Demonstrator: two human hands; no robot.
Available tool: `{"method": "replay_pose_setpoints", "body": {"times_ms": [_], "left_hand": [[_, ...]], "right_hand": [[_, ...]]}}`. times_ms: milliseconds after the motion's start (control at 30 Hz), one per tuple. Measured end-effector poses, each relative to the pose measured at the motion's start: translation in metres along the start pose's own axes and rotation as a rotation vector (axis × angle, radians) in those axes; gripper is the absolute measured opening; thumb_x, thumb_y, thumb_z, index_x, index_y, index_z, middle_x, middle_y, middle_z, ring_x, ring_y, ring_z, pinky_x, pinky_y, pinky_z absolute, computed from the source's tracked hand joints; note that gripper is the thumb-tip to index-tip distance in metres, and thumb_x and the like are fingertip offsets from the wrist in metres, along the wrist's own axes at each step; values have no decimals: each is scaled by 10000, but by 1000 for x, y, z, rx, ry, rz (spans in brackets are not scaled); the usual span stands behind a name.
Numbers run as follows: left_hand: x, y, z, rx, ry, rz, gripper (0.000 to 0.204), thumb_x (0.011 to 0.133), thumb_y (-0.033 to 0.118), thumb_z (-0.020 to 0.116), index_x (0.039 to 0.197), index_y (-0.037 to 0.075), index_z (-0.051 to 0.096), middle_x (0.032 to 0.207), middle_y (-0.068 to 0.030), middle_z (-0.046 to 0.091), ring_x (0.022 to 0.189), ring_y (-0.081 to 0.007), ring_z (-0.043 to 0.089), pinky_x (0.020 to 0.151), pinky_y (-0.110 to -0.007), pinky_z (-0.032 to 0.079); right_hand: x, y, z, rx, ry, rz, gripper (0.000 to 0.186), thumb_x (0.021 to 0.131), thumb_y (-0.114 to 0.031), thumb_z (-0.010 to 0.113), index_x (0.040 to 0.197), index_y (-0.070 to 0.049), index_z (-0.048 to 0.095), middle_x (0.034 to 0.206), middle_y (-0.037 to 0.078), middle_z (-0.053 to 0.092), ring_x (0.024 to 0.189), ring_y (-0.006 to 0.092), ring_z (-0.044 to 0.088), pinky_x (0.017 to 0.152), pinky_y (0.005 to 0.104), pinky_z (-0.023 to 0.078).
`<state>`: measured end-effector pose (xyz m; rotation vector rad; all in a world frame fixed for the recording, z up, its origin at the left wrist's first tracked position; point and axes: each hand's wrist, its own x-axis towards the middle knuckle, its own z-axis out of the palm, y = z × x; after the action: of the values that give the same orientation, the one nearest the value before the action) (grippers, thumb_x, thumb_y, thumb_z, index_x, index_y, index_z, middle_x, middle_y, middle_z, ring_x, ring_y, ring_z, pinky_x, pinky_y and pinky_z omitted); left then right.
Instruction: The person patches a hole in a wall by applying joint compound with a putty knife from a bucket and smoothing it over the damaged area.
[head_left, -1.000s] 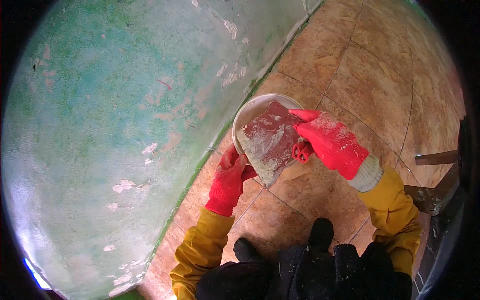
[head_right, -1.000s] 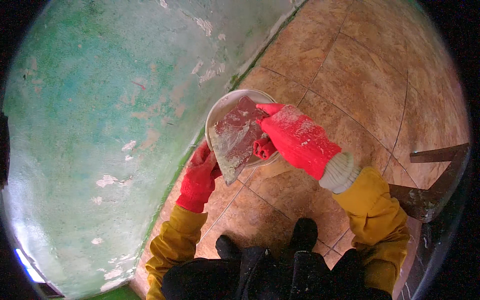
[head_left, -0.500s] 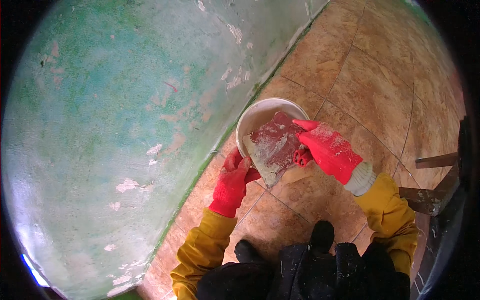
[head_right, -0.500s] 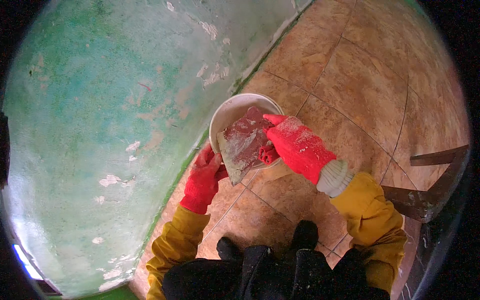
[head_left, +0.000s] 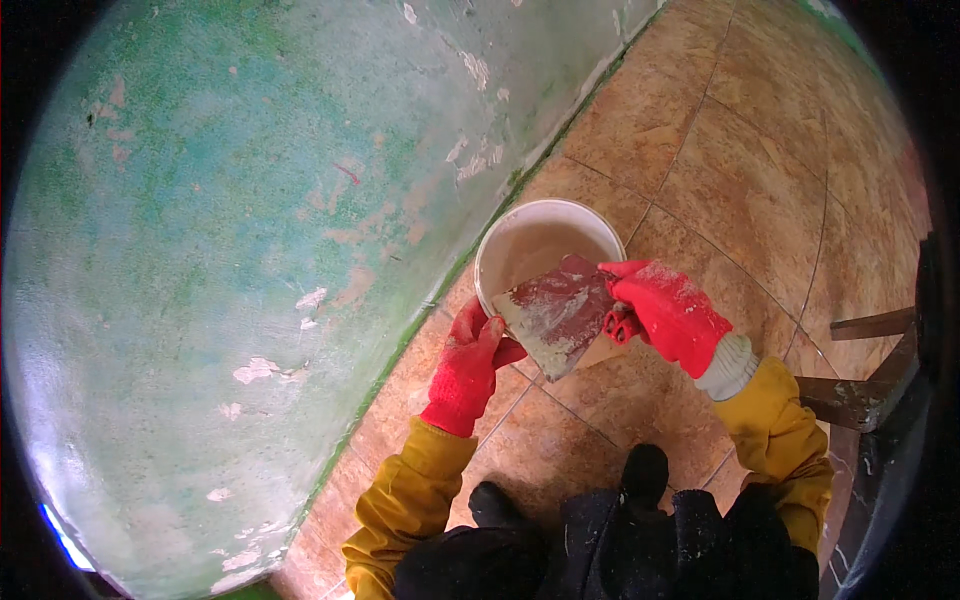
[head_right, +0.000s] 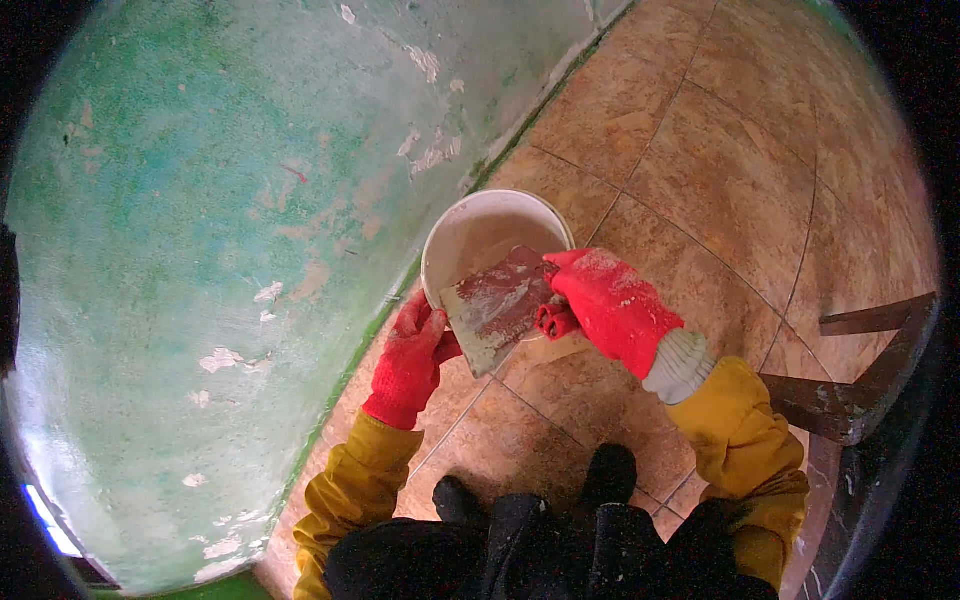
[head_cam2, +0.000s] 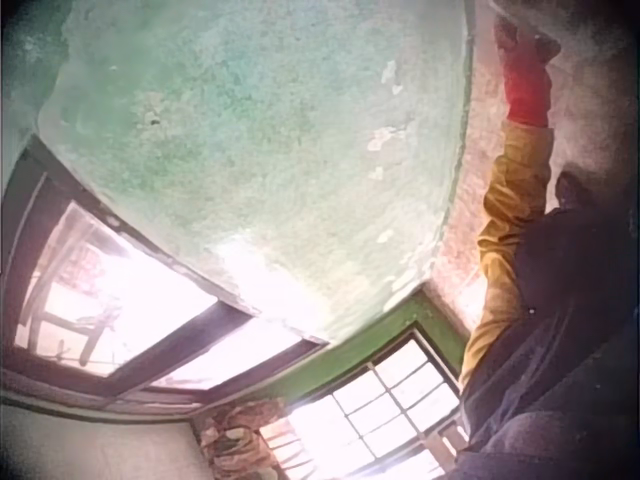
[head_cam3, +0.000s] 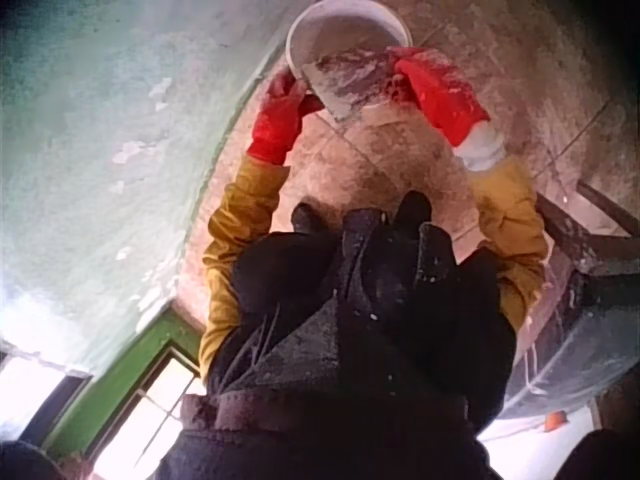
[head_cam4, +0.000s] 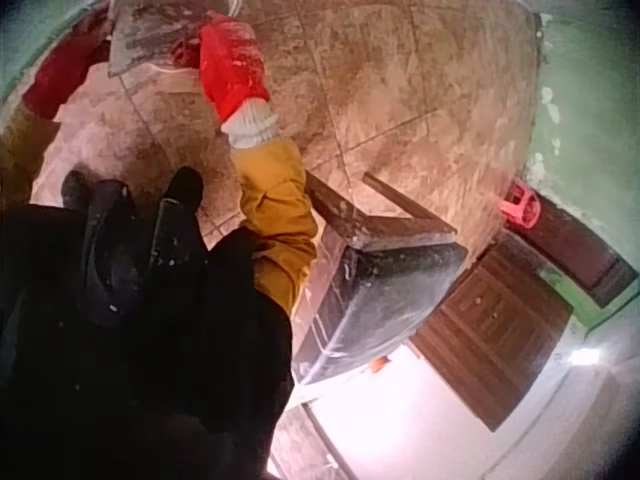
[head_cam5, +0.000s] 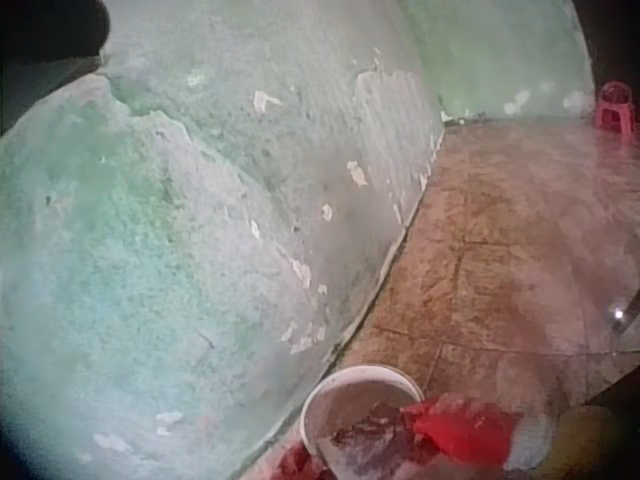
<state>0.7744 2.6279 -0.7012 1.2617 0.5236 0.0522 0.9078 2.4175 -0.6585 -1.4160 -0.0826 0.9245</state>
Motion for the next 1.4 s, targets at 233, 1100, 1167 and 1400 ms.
{"method": "replay_pose_setpoints", "body": {"times_ms": [233, 1100, 1167, 1400], "left_hand": [[-3, 1, 7, -19, 61, -13, 380, 917, 134, 459, 1262, 19, 353, 1161, -106, 512, 902, -175, 587, 723, -300, 536], [-43, -18, 51, -149, 183, -44, 339, 898, 126, 503, 1147, -5, 314, 1162, -139, 460, 941, -228, 575, 800, -369, 528], [-41, -18, 49, -117, 195, -97, 334, 907, 153, 494, 1141, -8, 318, 1151, -126, 461, 951, -226, 568, 799, -366, 528], [-39, -26, 45, -134, 184, -60, 329, 905, 151, 496, 1136, -3, 319, 1119, -157, 490, 933, -245, 587, 785, -366, 533]], "right_hand": [[-1, -17, 10, 41, 52, -66, 271, 872, -168, 495, 1111, -64, 568, 739, 50, 596, 536, 97, 554, 447, 217, 391], [-23, -14, -8, -131, 112, -20, 269, 874, -168, 484, 1108, -57, 557, 748, 51, 612, 551, 116, 590, 450, 225, 412], [-25, -10, -6, -102, 93, 7, 274, 873, -175, 485, 1110, -58, 556, 734, 52, 616, 553, 115, 592, 448, 224, 408], [-17, -14, 7, 45, 81, -53, 264, 880, -183, 490, 1097, -56, 567, 723, 68, 623, 556, 113, 593, 453, 222, 409]]}}
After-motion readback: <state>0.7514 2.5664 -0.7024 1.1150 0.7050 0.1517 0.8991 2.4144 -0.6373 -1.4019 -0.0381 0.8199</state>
